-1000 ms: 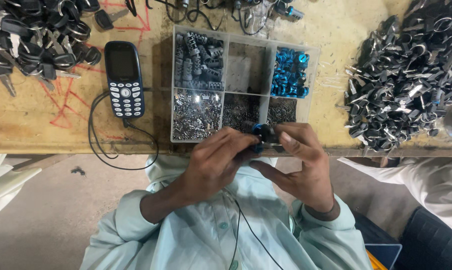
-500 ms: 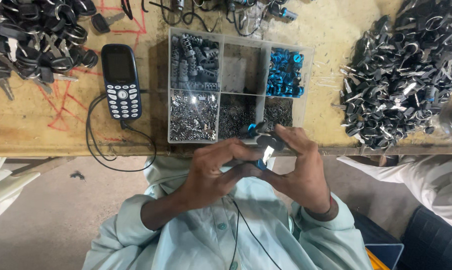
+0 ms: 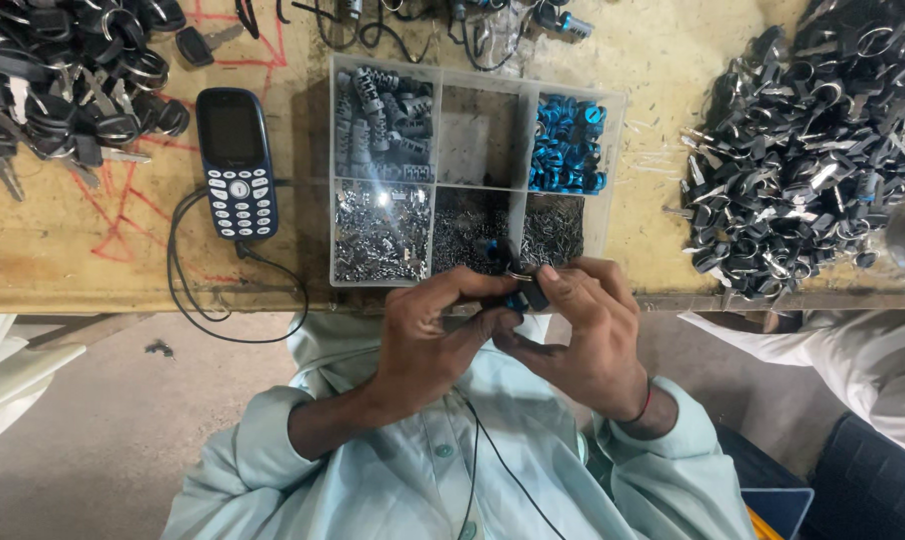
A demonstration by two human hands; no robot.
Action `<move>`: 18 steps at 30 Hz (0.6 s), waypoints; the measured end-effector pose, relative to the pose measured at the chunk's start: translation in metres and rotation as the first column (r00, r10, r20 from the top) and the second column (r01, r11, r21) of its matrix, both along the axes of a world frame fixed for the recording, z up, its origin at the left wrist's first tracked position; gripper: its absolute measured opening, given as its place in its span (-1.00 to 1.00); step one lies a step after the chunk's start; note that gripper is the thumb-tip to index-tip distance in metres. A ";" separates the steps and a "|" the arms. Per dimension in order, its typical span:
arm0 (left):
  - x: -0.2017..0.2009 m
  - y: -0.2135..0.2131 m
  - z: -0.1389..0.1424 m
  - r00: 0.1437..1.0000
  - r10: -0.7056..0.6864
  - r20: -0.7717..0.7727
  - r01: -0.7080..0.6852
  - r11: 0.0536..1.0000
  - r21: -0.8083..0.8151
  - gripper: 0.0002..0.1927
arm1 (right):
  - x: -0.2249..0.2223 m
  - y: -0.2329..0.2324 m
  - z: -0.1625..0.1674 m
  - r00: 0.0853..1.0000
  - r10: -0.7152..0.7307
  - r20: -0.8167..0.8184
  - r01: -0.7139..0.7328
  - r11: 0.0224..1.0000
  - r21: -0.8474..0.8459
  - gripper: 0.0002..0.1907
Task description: The person sits at a workbench assembling small lock components by hand. They repeatedly pick small metal and blue plastic parts from a compartment organizer box, fit the parts together between their fingers, and place finished assemblies onto the table beside the box.
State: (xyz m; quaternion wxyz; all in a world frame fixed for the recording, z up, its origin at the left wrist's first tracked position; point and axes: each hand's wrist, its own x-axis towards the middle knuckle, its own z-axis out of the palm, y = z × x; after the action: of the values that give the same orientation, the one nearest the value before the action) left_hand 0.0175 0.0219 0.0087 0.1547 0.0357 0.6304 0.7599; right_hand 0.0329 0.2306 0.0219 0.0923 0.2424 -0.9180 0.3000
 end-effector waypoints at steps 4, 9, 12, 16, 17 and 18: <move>0.002 -0.001 0.004 0.989 0.004 -0.146 -0.015 0.997 -0.080 -0.76 | -0.002 0.012 -0.012 0.993 0.085 -0.082 -0.091 0.993 -0.073 -0.07; 0.002 -0.009 0.003 0.981 -0.084 -0.175 0.086 0.996 0.008 -0.81 | -0.024 0.008 0.026 0.984 0.169 0.061 -0.166 0.985 -0.055 -0.14; -0.005 -0.021 -0.004 0.968 -0.157 -0.197 0.160 0.987 0.002 -0.92 | -0.060 0.012 0.082 0.784 0.520 0.340 -0.482 0.854 -0.195 -0.19; -0.017 -0.038 -0.012 0.969 -0.096 -0.226 0.071 0.991 -0.117 -0.92 | -0.091 0.019 0.114 0.779 0.435 0.451 -0.465 0.884 -0.051 -0.51; -0.019 -0.039 -0.012 0.977 -0.070 -0.200 0.050 0.993 -0.106 -0.90 | -0.092 0.019 0.111 0.942 0.205 0.265 -0.220 0.975 0.028 -0.54; -0.022 -0.040 -0.011 0.984 -0.042 -0.175 0.026 0.995 -0.095 -0.86 | -0.091 0.015 0.104 0.998 -0.043 0.048 0.041 0.998 0.046 -0.57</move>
State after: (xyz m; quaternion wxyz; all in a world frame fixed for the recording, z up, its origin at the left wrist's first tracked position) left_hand -0.0042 -0.0183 -0.0021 0.1127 0.1063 0.6755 0.7209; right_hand -0.0583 0.2459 0.1262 0.0708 0.2176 -0.9313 0.2833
